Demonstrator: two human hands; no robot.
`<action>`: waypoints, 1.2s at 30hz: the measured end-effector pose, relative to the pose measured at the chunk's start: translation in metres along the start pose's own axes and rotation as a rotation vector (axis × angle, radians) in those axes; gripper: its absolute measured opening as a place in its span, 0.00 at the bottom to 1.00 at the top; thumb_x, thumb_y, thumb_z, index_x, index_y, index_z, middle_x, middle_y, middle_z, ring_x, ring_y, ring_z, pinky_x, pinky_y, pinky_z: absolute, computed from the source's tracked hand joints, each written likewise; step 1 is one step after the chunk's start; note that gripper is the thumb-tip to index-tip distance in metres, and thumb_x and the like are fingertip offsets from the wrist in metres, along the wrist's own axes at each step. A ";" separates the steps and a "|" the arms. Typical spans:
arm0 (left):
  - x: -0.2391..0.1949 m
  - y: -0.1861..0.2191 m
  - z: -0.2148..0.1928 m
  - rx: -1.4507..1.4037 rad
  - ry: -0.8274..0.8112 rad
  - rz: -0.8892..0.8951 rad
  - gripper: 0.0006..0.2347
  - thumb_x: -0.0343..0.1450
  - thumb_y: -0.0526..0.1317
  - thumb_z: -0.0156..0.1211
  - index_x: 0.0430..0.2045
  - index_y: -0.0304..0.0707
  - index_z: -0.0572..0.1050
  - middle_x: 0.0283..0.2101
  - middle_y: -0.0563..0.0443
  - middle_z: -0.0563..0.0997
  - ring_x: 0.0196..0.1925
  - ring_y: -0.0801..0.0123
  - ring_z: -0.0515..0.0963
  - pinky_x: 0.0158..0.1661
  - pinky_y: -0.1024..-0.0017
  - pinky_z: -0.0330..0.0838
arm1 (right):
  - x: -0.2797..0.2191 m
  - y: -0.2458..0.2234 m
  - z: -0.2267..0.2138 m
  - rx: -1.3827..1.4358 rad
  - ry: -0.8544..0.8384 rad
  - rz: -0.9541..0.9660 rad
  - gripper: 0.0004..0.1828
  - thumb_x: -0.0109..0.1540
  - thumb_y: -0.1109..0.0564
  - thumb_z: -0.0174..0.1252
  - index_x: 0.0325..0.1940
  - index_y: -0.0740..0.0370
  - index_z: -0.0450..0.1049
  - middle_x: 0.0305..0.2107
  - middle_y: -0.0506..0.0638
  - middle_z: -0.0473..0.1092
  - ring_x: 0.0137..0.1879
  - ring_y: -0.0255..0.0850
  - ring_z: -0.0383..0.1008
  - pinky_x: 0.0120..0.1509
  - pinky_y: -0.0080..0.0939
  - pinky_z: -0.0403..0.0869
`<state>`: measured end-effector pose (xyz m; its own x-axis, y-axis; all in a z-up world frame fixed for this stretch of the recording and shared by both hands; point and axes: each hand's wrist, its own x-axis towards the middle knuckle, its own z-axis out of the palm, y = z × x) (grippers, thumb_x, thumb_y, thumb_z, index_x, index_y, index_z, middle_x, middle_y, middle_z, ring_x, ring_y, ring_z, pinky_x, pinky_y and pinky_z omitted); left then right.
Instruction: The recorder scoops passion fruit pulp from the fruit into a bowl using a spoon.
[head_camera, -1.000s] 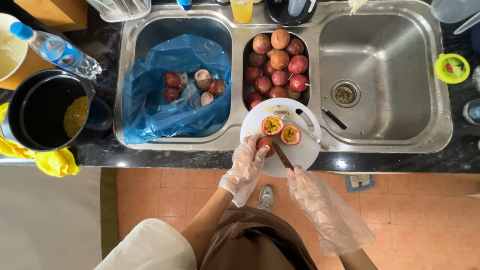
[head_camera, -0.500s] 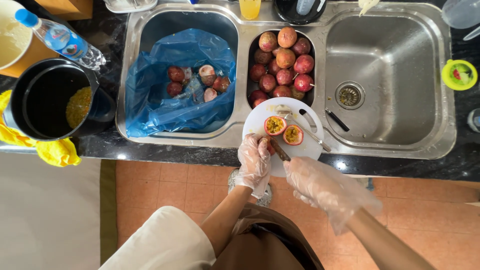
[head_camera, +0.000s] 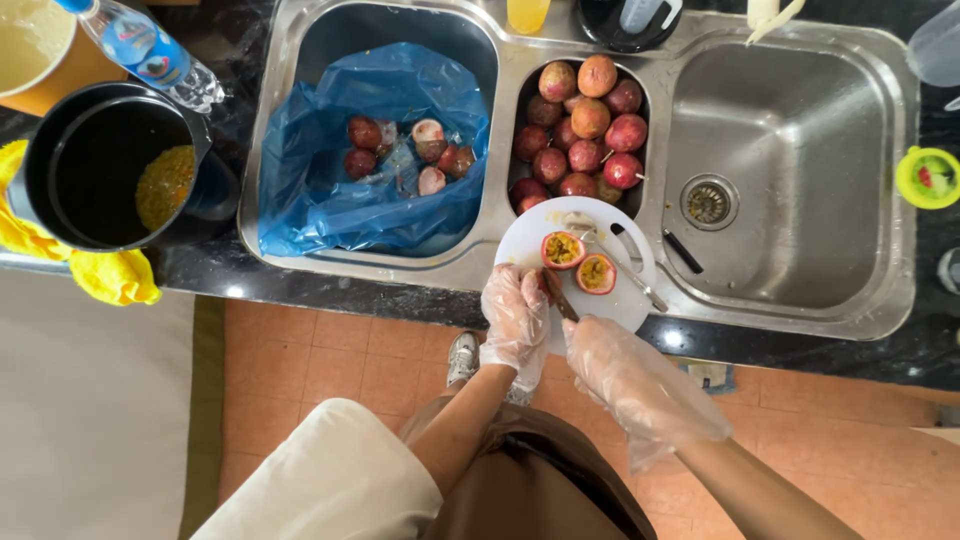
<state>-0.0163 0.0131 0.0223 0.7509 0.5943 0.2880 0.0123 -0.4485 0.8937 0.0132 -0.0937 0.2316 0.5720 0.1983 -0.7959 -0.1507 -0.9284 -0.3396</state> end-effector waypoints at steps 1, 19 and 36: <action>0.000 -0.002 0.002 -0.001 0.003 0.001 0.06 0.73 0.37 0.52 0.30 0.36 0.73 0.35 0.35 0.77 0.38 0.38 0.76 0.39 0.49 0.69 | 0.000 -0.004 -0.004 -0.002 0.002 -0.001 0.24 0.68 0.37 0.41 0.38 0.57 0.72 0.20 0.51 0.70 0.28 0.44 0.71 0.35 0.46 0.69; -0.006 -0.019 0.010 0.037 0.017 0.016 0.06 0.73 0.39 0.55 0.27 0.36 0.73 0.33 0.35 0.77 0.36 0.38 0.76 0.39 0.49 0.70 | 0.088 0.116 0.036 -0.594 0.094 -0.444 0.18 0.70 0.48 0.42 0.47 0.64 0.71 0.38 0.60 0.71 0.42 0.51 0.75 0.46 0.49 0.73; 0.000 -0.033 0.007 0.167 -0.088 0.057 0.09 0.74 0.41 0.55 0.36 0.33 0.76 0.37 0.32 0.78 0.39 0.37 0.77 0.43 0.48 0.70 | 0.065 0.187 0.041 -1.201 0.409 -0.663 0.21 0.64 0.55 0.48 0.60 0.63 0.63 0.54 0.64 0.66 0.50 0.52 0.75 0.48 0.48 0.75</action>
<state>-0.0120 0.0232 -0.0097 0.8085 0.5070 0.2988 0.0718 -0.5888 0.8051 -0.0110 -0.2421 0.0958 0.4847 0.7817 -0.3924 0.8745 -0.4411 0.2015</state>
